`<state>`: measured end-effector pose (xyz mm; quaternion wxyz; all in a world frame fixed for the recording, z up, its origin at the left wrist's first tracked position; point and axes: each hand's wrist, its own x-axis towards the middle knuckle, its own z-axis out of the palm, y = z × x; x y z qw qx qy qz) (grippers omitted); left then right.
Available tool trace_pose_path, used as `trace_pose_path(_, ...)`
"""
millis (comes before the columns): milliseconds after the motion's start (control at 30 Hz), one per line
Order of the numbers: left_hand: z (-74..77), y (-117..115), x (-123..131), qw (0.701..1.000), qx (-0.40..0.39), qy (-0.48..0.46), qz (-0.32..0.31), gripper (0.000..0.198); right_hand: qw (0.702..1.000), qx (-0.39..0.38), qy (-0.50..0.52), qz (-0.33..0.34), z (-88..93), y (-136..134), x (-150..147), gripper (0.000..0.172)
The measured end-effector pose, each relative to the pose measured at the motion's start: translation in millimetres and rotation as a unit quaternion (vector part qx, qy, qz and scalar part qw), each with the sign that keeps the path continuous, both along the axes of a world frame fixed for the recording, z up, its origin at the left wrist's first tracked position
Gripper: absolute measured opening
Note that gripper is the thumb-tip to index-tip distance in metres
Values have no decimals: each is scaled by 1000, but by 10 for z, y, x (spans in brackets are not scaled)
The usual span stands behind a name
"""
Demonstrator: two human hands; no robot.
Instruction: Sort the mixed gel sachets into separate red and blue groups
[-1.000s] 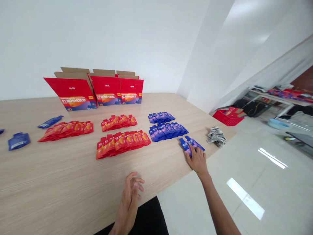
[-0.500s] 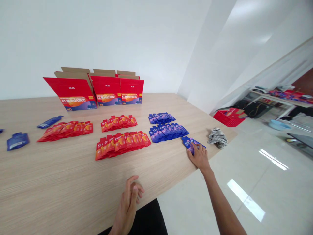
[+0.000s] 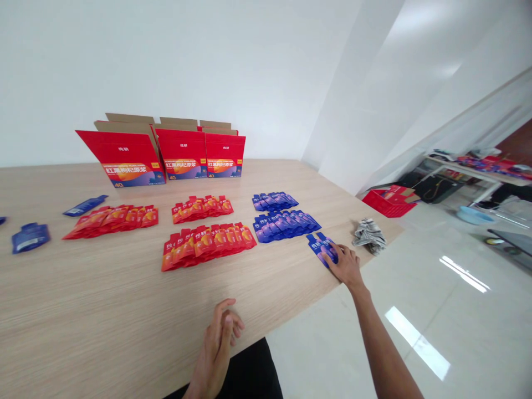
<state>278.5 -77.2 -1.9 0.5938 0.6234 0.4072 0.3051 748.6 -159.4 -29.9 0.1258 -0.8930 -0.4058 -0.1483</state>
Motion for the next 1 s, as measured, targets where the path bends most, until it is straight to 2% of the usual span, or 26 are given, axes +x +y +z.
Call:
trace_pose_path(333, 16, -14, 3, 1000, -1, -14, 12, 59, 1000, -6, -15, -7, 28, 18, -162, 57)
trace_pose_path(633, 41, -14, -12, 1000, -8, -16, -7, 61, 1000, -1, -20, -18, 48, 18, -220, 62)
trace_pose_path(800, 74, -40, -16, 1000, -9, -21, -5, 60, 999, 21, -28, 11, 1, -1, -208, 63)
trace_pose_path(1000, -4, -20, -58, 999, -2, -23, -22, 60, 999, 25, -5, 33, -38, -6, -186, 61)
